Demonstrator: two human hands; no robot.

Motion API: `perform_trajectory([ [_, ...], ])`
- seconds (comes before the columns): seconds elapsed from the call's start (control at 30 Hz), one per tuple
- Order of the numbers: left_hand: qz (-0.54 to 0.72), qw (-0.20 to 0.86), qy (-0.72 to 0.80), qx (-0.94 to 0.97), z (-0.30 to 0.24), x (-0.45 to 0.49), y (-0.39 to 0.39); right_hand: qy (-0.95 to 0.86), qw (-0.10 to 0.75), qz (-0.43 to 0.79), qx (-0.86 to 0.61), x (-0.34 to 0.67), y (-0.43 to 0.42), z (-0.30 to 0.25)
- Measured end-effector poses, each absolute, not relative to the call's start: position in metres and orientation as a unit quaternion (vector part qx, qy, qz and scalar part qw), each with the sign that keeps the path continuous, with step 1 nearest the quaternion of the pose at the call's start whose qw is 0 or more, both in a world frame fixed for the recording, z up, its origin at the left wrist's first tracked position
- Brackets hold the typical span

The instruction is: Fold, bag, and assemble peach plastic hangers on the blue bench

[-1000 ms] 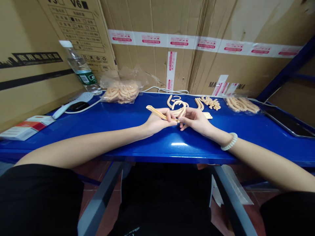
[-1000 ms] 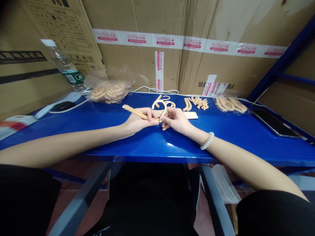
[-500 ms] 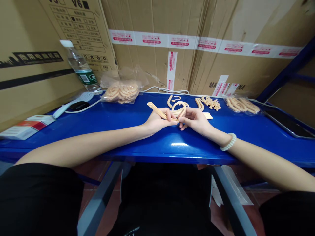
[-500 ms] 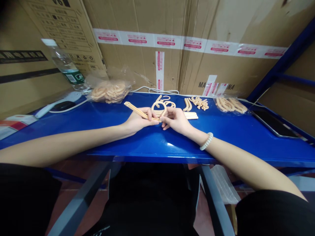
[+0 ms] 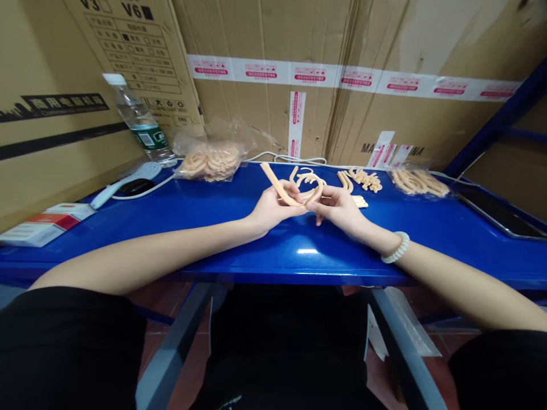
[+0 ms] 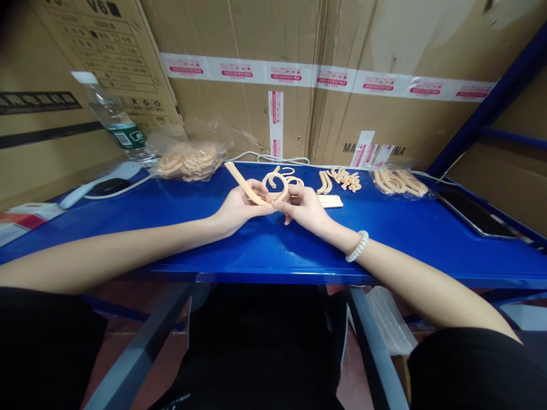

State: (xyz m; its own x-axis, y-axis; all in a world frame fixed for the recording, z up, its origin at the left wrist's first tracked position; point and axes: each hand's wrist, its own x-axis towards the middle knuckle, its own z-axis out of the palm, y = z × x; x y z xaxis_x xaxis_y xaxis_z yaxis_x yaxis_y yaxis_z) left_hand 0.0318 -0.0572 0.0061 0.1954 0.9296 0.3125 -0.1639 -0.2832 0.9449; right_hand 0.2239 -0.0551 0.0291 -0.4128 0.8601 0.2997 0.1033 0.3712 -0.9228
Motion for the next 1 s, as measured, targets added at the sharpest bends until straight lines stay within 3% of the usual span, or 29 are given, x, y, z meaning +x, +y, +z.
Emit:
perform_trajectory([
  [0.47,0.502,0.574,0.321,0.562,0.004,0.033,-0.056,-0.733,0.402,0.432,-0.340,0.236,-0.048,0.044],
  [0.57,0.507,0.583,0.324,0.546,0.006,0.032,-0.057,-0.725,0.465,0.348,-0.370,0.258,-0.030,0.058],
  [0.63,0.509,0.589,0.323,0.538,0.007,0.032,-0.057,-0.749,0.474,0.217,-0.409,0.280,-0.014,0.065],
  [0.77,0.511,0.593,0.325,0.531,0.009,0.033,-0.058,-0.862,0.255,-0.060,-0.434,0.319,0.020,0.067],
  [0.87,0.515,0.596,0.330,0.520,0.010,0.034,-0.058,-0.898,0.137,-0.092,-0.407,0.330,0.039,0.059],
  [1.0,0.511,0.598,0.329,0.522,0.010,0.034,-0.058,-0.916,0.100,-0.064,-0.384,0.331,0.052,0.046],
])
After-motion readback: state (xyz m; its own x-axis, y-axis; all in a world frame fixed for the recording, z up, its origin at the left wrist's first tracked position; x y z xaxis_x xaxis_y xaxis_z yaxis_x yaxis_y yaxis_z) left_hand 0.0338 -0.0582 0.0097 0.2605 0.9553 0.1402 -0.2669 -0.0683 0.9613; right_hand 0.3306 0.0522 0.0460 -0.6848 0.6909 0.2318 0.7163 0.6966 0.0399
